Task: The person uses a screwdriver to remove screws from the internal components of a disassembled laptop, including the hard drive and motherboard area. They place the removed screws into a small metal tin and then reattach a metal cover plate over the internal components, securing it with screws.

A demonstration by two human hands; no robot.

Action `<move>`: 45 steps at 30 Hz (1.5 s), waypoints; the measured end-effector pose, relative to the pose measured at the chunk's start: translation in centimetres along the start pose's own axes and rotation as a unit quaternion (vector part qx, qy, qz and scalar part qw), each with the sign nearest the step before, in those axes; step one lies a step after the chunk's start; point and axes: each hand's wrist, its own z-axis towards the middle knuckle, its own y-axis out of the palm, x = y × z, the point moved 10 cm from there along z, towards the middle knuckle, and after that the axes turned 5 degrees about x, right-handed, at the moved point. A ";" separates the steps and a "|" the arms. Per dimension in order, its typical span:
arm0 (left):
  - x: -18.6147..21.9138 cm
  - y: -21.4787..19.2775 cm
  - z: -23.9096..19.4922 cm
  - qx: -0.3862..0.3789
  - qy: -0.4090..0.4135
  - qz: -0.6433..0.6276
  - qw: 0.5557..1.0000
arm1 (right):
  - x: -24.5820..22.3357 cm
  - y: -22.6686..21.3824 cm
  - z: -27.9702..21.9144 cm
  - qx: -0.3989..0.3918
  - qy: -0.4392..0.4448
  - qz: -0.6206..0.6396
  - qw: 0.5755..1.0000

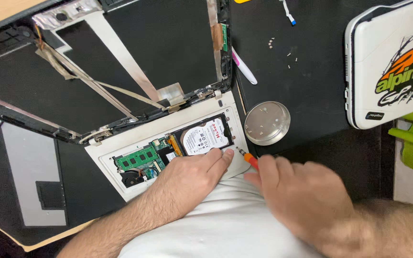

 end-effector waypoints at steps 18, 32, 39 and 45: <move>-0.2 -0.1 0.2 0.018 -0.011 -0.023 1.000 | 1.0 0.2 0.3 0.001 0.021 -0.020 1.000; -0.3 -0.3 0.1 0.022 -0.011 -0.016 1.000 | 0.2 -0.5 1.4 -0.019 -0.023 0.059 0.998; -0.4 0.1 0.1 0.019 -0.016 -0.026 0.999 | 1.9 -0.4 1.6 0.033 0.038 0.033 0.998; -0.5 0.0 0.1 0.011 -0.019 -0.034 0.999 | 0.6 -1.4 1.8 0.019 -0.019 0.054 0.998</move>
